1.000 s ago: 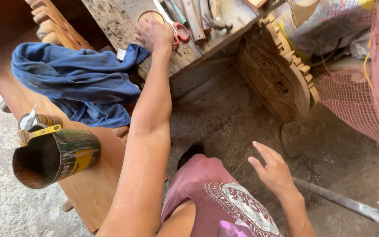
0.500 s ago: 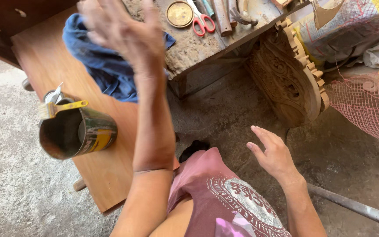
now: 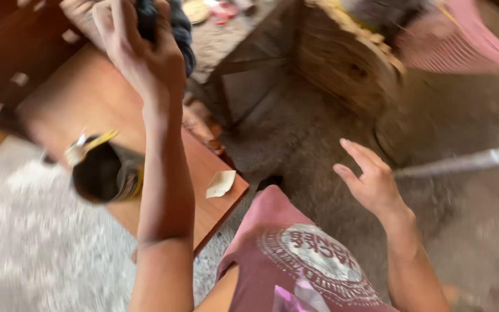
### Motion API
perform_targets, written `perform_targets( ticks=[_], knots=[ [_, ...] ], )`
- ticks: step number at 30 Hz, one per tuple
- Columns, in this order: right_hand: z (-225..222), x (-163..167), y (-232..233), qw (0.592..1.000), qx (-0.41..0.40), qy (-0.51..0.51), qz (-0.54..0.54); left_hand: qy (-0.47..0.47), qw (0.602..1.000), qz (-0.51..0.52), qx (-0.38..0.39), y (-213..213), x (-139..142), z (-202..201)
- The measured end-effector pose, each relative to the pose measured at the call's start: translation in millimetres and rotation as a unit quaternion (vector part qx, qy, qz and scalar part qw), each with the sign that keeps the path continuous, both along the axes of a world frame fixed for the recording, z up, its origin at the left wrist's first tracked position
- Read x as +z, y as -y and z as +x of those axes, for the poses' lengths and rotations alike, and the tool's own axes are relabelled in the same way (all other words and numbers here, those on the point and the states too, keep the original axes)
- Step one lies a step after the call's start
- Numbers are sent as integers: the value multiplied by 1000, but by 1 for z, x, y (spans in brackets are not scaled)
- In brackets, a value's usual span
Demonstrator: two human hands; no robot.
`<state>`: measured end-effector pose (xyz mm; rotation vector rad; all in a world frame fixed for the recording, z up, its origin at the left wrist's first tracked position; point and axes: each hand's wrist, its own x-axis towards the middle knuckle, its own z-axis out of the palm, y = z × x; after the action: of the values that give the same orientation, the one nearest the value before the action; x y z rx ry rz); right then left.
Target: The person brushes wood stain from a can onto a wooden board, coating its surface. They then set the board aside, wipe a second board with a cloth, and continue brushing stain onto the second board, holding the can in one hand while working.
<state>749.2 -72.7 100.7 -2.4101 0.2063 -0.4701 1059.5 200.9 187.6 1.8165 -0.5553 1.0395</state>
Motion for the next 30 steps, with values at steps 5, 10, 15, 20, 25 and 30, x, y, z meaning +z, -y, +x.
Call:
perform_targets(
  ticks=[5,10,15,20,25,30],
  knots=[
    [-82,41,-34,980,-113,150,-68,123,888,149,-417,58,54,-144],
    [-158,38,-84,959,-179,198,-93,104,607,245,-749,119,38,-247],
    [-193,-17,-130,907,-407,31,108,-61,525,272,-804,135,-42,-313],
    [-207,-65,-150,890,-436,-16,133,-106,500,313,-800,121,-92,-331],
    [-232,-43,-158,855,-507,-16,-107,-32,540,325,-776,129,-91,-340],
    [-307,-51,-196,703,-476,104,517,38,600,232,-765,130,-85,-412]
  ],
)
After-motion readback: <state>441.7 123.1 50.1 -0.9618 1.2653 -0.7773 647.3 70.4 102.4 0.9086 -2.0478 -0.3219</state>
